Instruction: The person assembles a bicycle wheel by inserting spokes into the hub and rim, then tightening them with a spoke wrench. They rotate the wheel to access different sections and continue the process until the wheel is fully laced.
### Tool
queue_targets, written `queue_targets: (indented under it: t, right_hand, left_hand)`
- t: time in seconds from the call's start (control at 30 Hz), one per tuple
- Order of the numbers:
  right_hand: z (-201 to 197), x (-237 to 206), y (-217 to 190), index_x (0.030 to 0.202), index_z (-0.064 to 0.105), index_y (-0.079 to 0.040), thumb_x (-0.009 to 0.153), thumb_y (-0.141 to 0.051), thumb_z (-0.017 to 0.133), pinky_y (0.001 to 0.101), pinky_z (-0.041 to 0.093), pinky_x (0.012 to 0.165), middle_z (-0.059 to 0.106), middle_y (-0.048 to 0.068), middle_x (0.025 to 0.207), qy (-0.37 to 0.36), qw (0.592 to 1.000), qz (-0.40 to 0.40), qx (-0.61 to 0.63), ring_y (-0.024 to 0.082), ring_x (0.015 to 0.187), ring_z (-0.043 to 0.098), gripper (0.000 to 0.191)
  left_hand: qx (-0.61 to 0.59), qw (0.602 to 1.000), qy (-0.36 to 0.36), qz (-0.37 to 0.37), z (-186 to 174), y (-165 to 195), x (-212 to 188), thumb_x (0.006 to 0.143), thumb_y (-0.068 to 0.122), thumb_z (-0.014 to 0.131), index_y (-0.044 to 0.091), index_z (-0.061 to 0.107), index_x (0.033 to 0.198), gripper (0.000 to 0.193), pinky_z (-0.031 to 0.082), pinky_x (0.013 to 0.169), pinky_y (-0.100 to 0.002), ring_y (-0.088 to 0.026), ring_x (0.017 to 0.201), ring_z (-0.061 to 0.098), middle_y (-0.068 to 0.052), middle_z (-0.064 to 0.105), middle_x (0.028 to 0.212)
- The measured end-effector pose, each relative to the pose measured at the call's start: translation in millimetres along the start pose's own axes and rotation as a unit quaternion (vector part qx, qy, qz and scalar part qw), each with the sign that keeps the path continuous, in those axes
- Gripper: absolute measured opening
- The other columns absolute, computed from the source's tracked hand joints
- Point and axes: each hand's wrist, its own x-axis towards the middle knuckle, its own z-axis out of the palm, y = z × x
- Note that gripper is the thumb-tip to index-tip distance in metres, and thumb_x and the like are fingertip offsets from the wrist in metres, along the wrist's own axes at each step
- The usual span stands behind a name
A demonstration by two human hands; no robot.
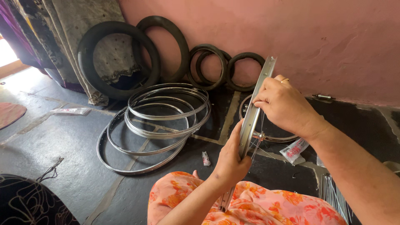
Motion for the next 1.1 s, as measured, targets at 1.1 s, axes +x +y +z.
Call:
queue_targets:
  t: [1.1]
  right_hand:
    - [30,46,-18,0.076,0.076,-0.007,0.078,-0.023,0.077,0.0457,0.053,0.084,0.066,0.012,0.089,-0.025,0.999,-0.027,-0.024,0.033,0.094,0.064,0.016]
  left_hand:
    - [-0.023,1.000,0.006,-0.004,-49,-15,9,0.074,-0.008,0.055,0.016,0.025,0.161,0.095,0.051,0.095,-0.029,-0.020,0.114,0.064,-0.015,0.063,0.134]
